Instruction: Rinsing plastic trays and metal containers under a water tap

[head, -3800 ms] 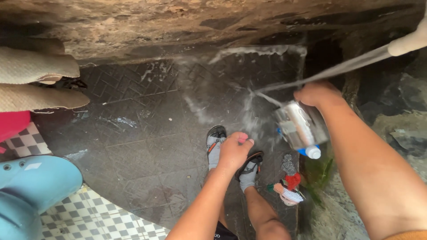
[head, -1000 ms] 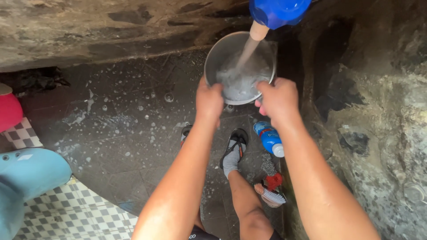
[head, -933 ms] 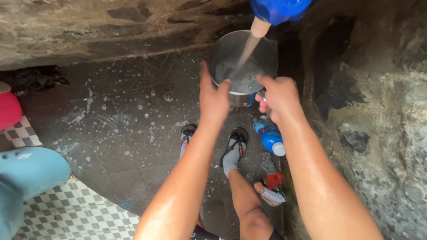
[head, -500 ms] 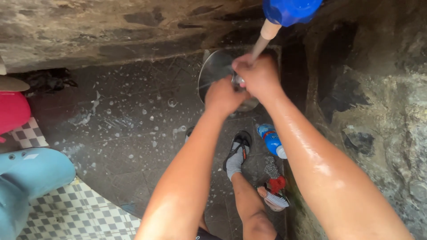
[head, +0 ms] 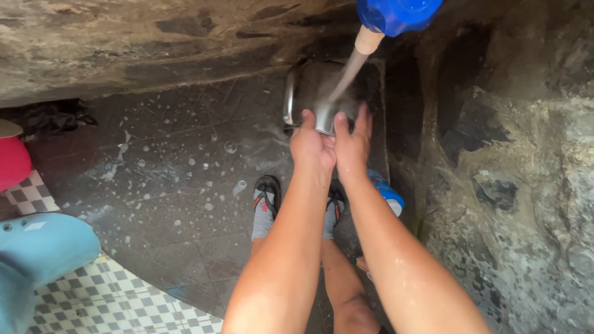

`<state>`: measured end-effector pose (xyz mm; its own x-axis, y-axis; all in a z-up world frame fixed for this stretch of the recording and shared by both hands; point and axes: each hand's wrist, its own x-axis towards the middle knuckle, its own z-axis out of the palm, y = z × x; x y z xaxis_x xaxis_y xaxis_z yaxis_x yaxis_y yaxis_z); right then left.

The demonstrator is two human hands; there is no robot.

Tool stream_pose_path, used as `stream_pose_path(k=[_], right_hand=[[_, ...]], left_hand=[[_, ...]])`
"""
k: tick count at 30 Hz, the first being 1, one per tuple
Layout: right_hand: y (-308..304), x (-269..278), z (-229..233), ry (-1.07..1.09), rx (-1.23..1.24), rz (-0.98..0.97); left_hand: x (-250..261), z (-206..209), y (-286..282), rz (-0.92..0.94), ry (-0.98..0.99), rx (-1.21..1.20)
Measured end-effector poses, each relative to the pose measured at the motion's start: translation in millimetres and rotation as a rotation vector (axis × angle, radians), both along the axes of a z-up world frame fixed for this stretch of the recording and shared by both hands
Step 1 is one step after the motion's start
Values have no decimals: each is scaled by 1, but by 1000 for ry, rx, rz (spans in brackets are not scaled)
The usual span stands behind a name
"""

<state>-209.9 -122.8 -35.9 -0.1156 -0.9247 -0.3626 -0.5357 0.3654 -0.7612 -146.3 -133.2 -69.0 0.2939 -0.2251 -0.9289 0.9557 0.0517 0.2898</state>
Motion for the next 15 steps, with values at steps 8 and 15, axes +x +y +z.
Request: stream_pose_path(k=[8, 15], right_hand=[[-11, -1, -7, -859, 496, -1152], [20, -6, -31, -639, 511, -1022]], left_hand=[[7, -42, 34, 344, 197, 150], [-16, -59, 76, 207, 401, 211]])
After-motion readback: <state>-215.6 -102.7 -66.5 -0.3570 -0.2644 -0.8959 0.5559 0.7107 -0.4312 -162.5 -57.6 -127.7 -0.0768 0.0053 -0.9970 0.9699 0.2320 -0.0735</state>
